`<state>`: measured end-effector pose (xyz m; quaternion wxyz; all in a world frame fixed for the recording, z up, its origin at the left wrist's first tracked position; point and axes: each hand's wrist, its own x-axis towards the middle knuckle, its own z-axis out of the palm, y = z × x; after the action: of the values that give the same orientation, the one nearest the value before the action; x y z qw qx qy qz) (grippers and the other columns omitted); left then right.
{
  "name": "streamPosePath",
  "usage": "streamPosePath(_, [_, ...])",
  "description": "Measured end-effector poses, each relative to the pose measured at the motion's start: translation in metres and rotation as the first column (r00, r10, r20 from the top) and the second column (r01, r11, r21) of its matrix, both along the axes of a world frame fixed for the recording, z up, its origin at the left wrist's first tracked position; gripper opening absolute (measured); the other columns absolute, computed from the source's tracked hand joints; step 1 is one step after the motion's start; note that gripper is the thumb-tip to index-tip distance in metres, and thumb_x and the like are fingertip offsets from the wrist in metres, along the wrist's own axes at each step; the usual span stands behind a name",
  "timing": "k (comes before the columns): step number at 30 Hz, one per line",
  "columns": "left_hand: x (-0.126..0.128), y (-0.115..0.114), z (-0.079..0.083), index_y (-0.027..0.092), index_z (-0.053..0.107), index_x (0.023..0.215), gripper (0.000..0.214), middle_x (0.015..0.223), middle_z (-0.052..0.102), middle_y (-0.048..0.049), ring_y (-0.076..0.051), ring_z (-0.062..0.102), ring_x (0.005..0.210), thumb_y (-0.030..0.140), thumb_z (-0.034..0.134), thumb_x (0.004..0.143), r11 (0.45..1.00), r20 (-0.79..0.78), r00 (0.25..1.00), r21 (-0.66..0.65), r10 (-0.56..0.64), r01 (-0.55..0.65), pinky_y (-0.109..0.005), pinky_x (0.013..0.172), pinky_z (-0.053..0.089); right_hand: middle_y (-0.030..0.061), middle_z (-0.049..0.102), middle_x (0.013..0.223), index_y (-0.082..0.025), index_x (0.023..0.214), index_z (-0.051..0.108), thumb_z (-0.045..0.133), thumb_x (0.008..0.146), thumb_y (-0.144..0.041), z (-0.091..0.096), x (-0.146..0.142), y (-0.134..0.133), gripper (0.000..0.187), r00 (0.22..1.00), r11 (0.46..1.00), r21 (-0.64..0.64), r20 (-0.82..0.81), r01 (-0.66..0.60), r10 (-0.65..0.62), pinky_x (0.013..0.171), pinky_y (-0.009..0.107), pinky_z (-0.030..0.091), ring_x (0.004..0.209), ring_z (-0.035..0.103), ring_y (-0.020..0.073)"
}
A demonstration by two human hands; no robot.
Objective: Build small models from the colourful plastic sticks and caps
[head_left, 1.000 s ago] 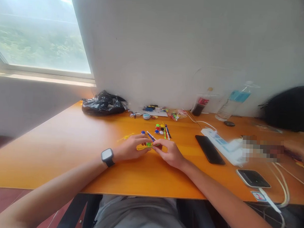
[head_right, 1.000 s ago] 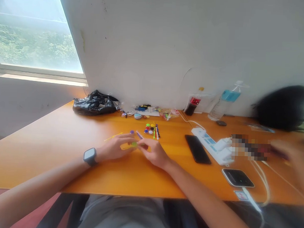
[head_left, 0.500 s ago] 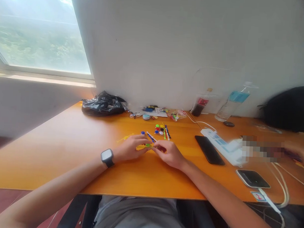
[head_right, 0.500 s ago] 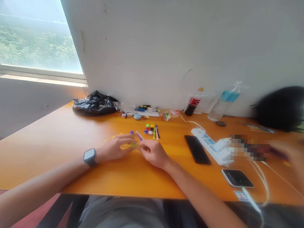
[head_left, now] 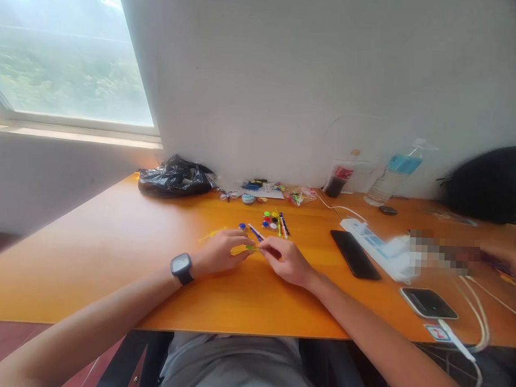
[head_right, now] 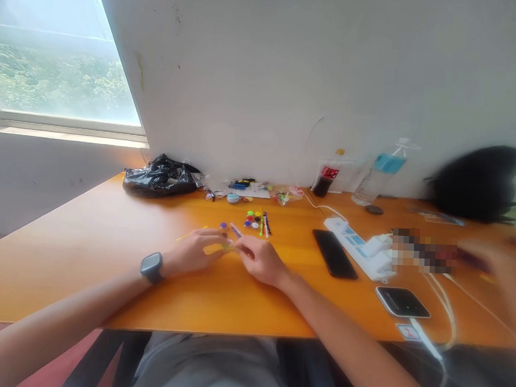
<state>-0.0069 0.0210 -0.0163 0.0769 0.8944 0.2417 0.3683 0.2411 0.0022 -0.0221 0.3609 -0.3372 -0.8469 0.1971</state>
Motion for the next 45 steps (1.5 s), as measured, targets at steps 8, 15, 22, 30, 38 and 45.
streamPosePath(8, [0.002,-0.003,-0.002,0.024,0.077,0.109,0.015,0.100,0.078,-0.0058,-0.019,0.073,0.087,0.023,0.066,0.098,1.000,0.004,1.000,-0.018,0.022,-0.022,-0.030,0.079,0.059,0.0024,0.065,0.082,-0.019,0.099,0.072,0.056,0.103,-0.023,0.002,0.001,-0.001,0.017,1.000,1.000,-0.018,0.024,-0.006,0.007,0.070,0.028,0.043,0.070,0.056,0.0161])
streamPosePath(15, [0.001,-0.004,0.012,0.021,0.074,0.109,0.017,0.104,0.076,-0.0094,-0.020,0.072,0.093,0.024,0.059,0.102,0.971,0.141,0.985,-0.202,-0.100,0.128,-0.032,0.085,0.058,0.0051,0.070,0.096,-0.020,0.109,0.069,0.052,0.106,-0.023,0.005,0.002,0.001,0.018,0.999,1.000,0.006,-0.041,-0.007,0.007,0.077,0.030,0.045,0.079,0.059,0.0173])
streamPosePath(22, [0.000,-0.007,0.021,0.019,0.072,0.119,0.022,0.108,0.075,-0.0094,-0.017,0.067,0.087,0.027,0.059,0.103,0.892,0.228,0.960,-0.381,-0.164,0.243,-0.032,0.082,0.057,0.0049,0.067,0.095,-0.022,0.110,0.069,0.050,0.109,-0.029,0.007,0.004,0.004,0.020,0.995,1.000,-0.001,-0.097,0.028,-0.028,0.077,0.031,0.047,0.080,0.060,0.0186])
streamPosePath(30, [0.004,-0.011,0.020,0.017,0.070,0.106,0.014,0.098,0.072,-0.0076,-0.016,0.067,0.086,0.028,0.063,0.101,0.870,0.241,0.959,-0.430,-0.147,0.241,-0.031,0.083,0.058,0.0045,0.066,0.099,-0.026,0.128,0.065,0.049,0.109,-0.034,0.003,0.003,0.004,0.027,0.992,0.998,-0.064,-0.120,0.029,-0.036,0.078,0.033,0.049,0.082,0.061,0.0185])
streamPosePath(38, [0.003,-0.004,0.013,0.016,0.068,0.104,0.014,0.097,0.073,-0.0085,-0.017,0.069,0.085,0.029,0.066,0.100,0.909,0.332,0.939,-0.358,-0.089,0.213,-0.032,0.081,0.058,0.0019,0.060,0.092,-0.023,0.144,0.060,0.049,0.107,-0.053,0.013,0.006,0.000,0.049,0.971,0.978,-0.206,-0.238,-0.040,-0.011,0.072,0.030,0.048,0.072,0.051,0.0147])
streamPosePath(45, [0.002,-0.002,0.012,0.016,0.067,0.097,0.015,0.094,0.073,-0.0078,-0.018,0.068,0.087,0.030,0.064,0.102,0.926,0.344,0.938,-0.338,-0.044,0.167,-0.033,0.084,0.056,0.0052,0.057,0.062,-0.014,0.066,0.074,0.025,0.109,-0.067,0.005,0.010,0.008,0.084,0.963,0.798,-0.550,-0.227,-0.248,0.143,0.057,0.029,0.036,0.060,0.049,0.0143])
